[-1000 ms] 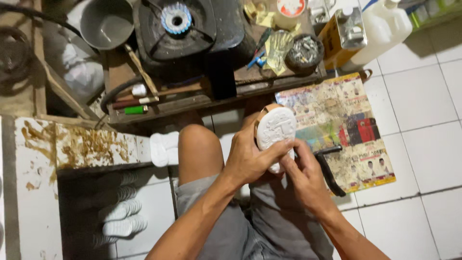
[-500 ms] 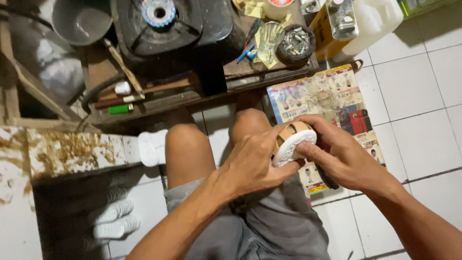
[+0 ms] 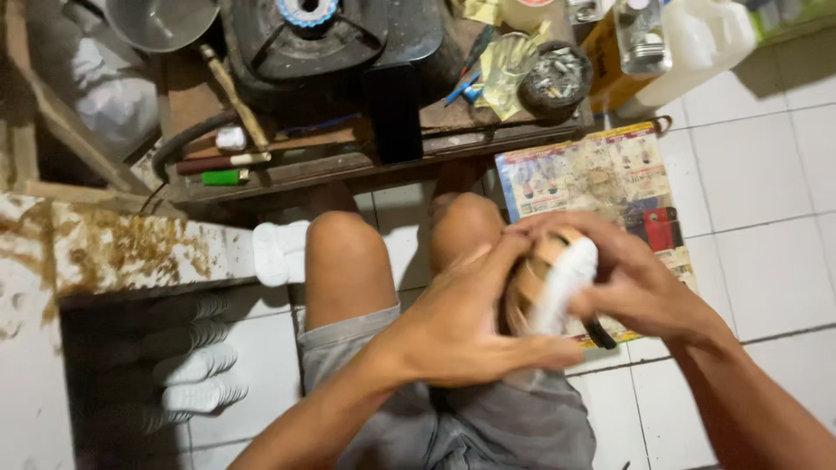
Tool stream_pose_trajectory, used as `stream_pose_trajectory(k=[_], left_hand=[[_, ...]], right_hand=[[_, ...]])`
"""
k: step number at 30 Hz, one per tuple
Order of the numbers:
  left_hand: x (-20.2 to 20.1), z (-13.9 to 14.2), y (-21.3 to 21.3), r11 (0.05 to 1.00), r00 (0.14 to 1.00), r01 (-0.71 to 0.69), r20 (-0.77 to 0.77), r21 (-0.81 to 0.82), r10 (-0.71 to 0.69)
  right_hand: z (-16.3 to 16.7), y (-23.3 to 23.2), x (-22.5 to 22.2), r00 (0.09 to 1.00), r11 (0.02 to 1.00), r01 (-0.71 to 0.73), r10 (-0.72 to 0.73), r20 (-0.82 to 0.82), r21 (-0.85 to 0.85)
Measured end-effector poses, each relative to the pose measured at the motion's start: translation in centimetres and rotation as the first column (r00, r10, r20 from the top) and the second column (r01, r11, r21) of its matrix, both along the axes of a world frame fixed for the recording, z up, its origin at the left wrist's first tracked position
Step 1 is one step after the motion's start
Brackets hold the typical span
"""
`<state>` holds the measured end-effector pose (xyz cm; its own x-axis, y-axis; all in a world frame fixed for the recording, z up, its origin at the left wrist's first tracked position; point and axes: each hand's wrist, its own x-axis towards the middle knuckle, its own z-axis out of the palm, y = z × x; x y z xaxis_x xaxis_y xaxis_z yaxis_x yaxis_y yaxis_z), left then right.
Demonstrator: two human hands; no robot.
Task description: The person heats a white sandal sole on a gas stove and presses it onto a brown sandal upper. They then use a curved metal tool to trim and smooth the edges of the attached sole. The process is repeated for a second sandal, with finished units placed on a nearby shelf.
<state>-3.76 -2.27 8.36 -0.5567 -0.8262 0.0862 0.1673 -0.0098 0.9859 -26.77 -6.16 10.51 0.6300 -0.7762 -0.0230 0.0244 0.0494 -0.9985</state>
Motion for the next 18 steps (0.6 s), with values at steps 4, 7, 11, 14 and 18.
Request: stream_pose_trajectory(k=[4, 7, 11, 14, 18], left_hand=[[1.5, 2.3, 5.0, 0.572, 0.366, 0.715, -0.912, 0.402, 0.183], [2.3, 2.6, 8.3, 0.578, 0.431, 0.525, -0.781, 0.624, 0.452], [2.3, 0.0, 8.5, 0.511, 0.406, -0.204, -0.403, 0.835, 0.820], [2.2, -0.9, 8.4, 0.467, 0.370, -0.414, -0.324, 0.781, 0.871], [1.8, -0.3, 8.7, 0.487, 0.380, -0.441, -0.335, 0.754, 0.862]], right_hand=[[-0.6, 0.9, 3.3, 0.955, 0.981, -0.177, 0.191, 0.227, -0.083], [-3.1, 2.3, 7.4, 0.986, 0.994, -0.070, 0.056, 0.155, 0.084], [-5.0, 7.1, 11.0, 0.953, 0.927, 0.028, -0.137, 0.270, 0.373], [-5.1, 9.2, 11.9, 0.949, 0.803, 0.077, -0.240, 0.203, 0.591], [-5.5, 10.3, 11.8, 0.966, 0.861, 0.175, -0.245, 0.088, 0.478]])
